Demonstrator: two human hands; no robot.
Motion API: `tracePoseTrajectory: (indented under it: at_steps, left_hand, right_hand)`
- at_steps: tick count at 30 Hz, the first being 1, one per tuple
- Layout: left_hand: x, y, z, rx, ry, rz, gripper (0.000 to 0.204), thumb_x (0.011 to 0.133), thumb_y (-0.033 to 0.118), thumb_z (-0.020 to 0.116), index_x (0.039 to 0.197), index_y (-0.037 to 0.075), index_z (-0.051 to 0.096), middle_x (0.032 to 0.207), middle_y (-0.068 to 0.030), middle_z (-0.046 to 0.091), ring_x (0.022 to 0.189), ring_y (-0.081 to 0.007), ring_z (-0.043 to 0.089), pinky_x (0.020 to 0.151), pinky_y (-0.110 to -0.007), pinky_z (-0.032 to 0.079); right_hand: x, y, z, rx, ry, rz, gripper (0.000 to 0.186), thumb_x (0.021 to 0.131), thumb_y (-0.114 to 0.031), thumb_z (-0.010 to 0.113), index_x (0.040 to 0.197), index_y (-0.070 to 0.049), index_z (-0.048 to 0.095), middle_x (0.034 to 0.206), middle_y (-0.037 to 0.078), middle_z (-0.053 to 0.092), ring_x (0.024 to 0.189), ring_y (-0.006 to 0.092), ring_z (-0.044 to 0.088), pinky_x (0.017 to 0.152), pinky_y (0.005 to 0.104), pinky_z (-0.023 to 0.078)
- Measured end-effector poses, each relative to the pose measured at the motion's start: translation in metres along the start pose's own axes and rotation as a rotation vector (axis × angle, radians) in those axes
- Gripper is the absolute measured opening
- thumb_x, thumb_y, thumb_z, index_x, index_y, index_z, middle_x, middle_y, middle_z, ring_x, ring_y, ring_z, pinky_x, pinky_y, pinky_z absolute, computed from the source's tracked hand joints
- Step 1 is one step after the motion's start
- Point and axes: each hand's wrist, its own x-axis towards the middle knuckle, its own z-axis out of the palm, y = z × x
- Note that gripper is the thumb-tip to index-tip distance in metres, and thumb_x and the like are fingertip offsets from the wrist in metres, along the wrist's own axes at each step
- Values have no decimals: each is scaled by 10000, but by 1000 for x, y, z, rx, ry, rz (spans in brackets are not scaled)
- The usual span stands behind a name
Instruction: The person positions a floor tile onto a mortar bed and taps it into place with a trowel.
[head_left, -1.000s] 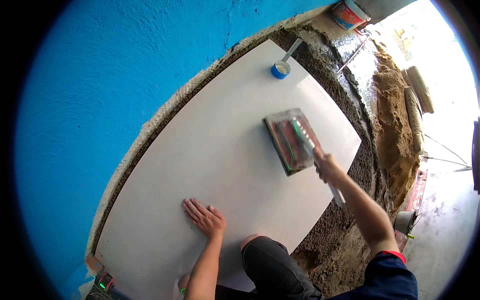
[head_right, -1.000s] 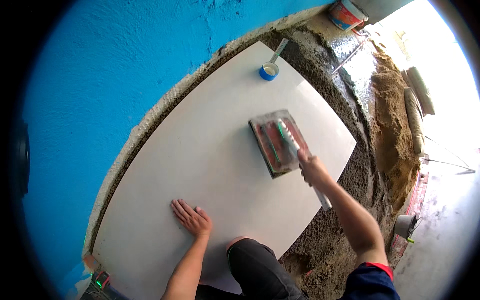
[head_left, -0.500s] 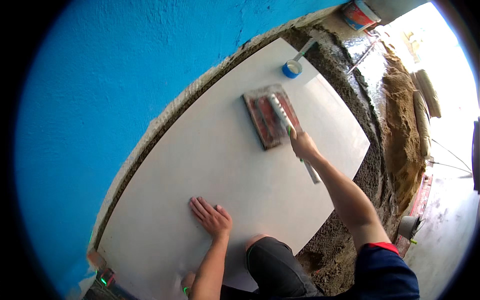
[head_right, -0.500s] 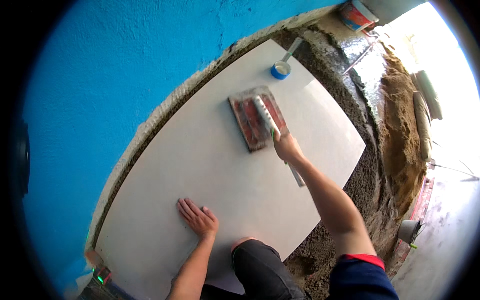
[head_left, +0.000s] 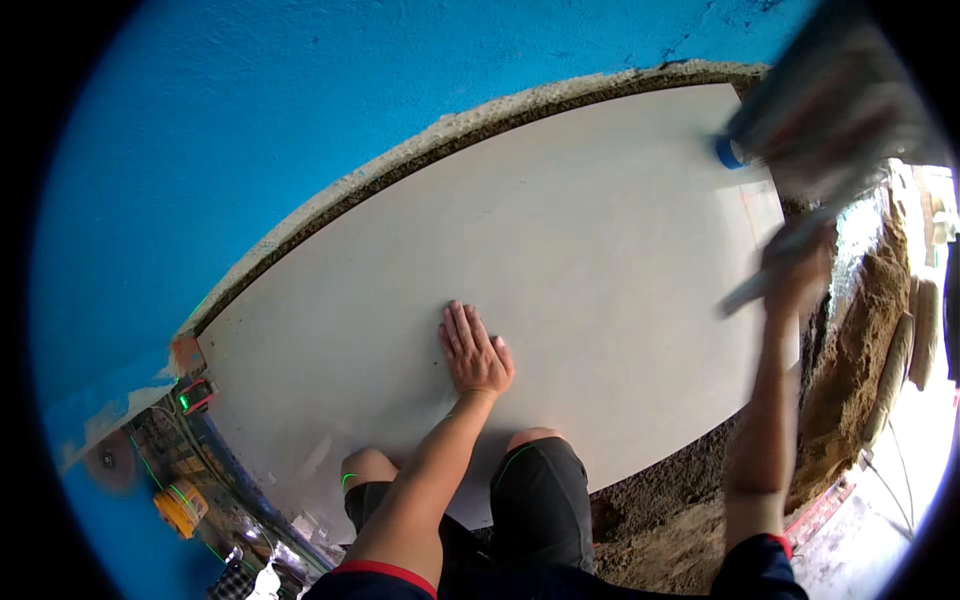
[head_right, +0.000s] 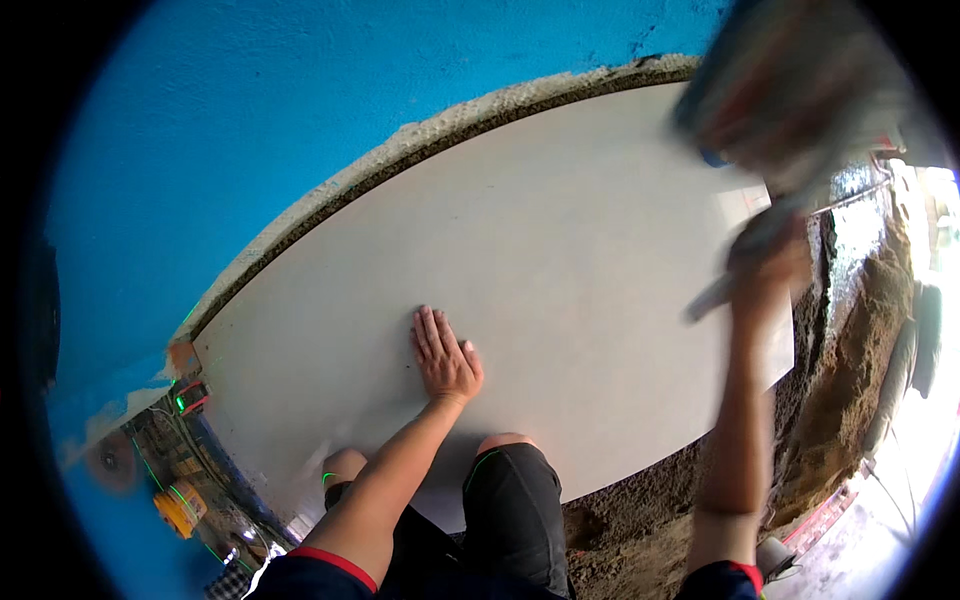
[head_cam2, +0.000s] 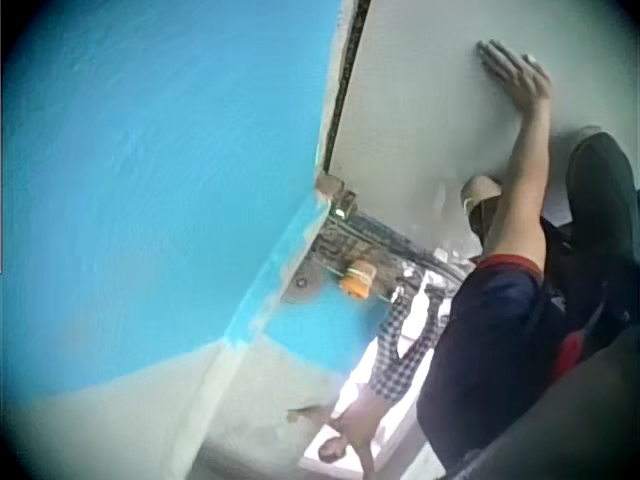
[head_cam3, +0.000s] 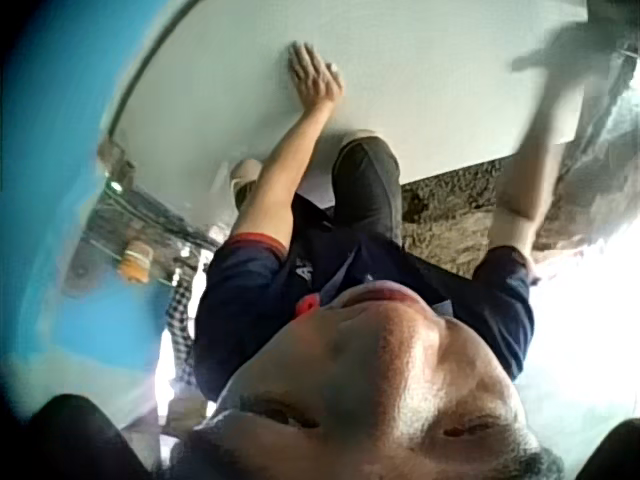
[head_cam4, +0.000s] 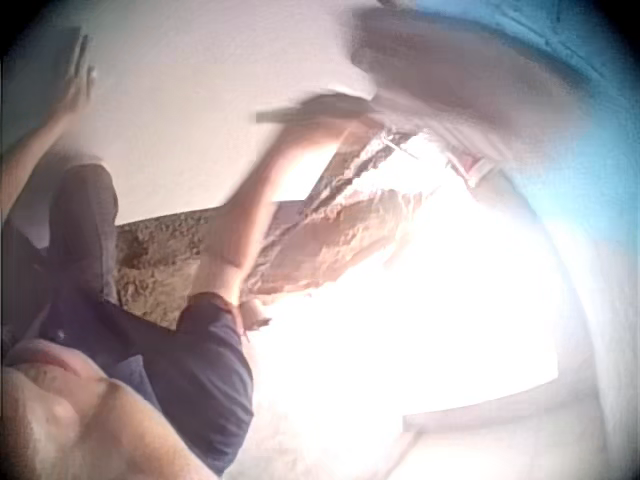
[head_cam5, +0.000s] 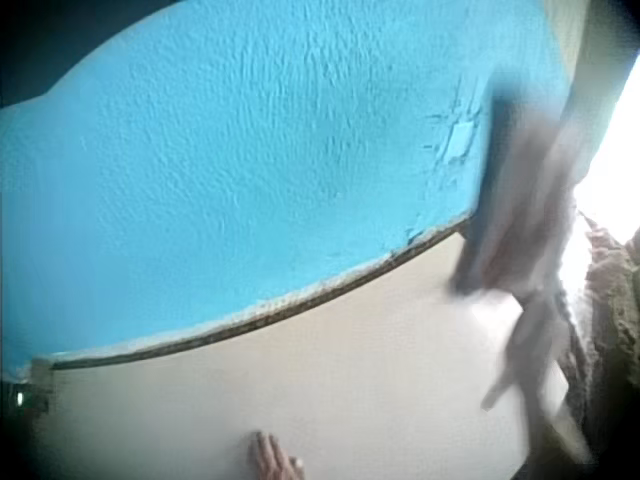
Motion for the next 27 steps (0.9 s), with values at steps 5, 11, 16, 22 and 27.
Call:
tracePoseTrajectory:
  at_steps: [5,11,16,22,27]
  left_hand:
    - [5,2,-7,-18,2,29,699,904,300,458,1431,-127,292,1537,-294,216,1451,-431,169,1174,-547,147]
    - [-1,0,-4,-77,-67,-41,671,920,274,421,1440,-121,269,1556,-277,180,1467,-413,119,1185,-543,90]
    - [-3,-3,3,-64,6,-38,652,951,281,387,1463,-99,249,1575,-245,149,1479,-387,94,1198,-509,97]
    - [-16,-16,14,-149,78,-2,617,924,219,443,1438,-88,296,1568,-228,178,1472,-367,136,1201,-475,146]
    - [-18,-20,23,-492,183,41,563,862,78,504,1383,-89,370,1516,-250,285,1436,-385,226,1203,-445,174]
  right_hand:
    - [-121,68,64,-446,-744,358,614,994,-507,420,850,49,636,788,318,619,874,496,630,727,510,501]
    - [-107,-28,-32,-88,-690,751,567,932,-656,471,810,-105,521,565,-27,454,424,103,420,384,272,367]
    - [-64,-100,-46,396,-204,139,474,1022,-508,382,824,-99,520,585,-34,458,422,59,406,370,199,288]
    - [-164,25,88,-756,-608,-379,467,1021,-438,395,1121,1,519,724,234,610,618,318,635,560,478,505]
    - [-253,130,80,-445,-733,270,475,992,-465,432,1032,3,501,672,178,582,592,300,614,506,429,499]
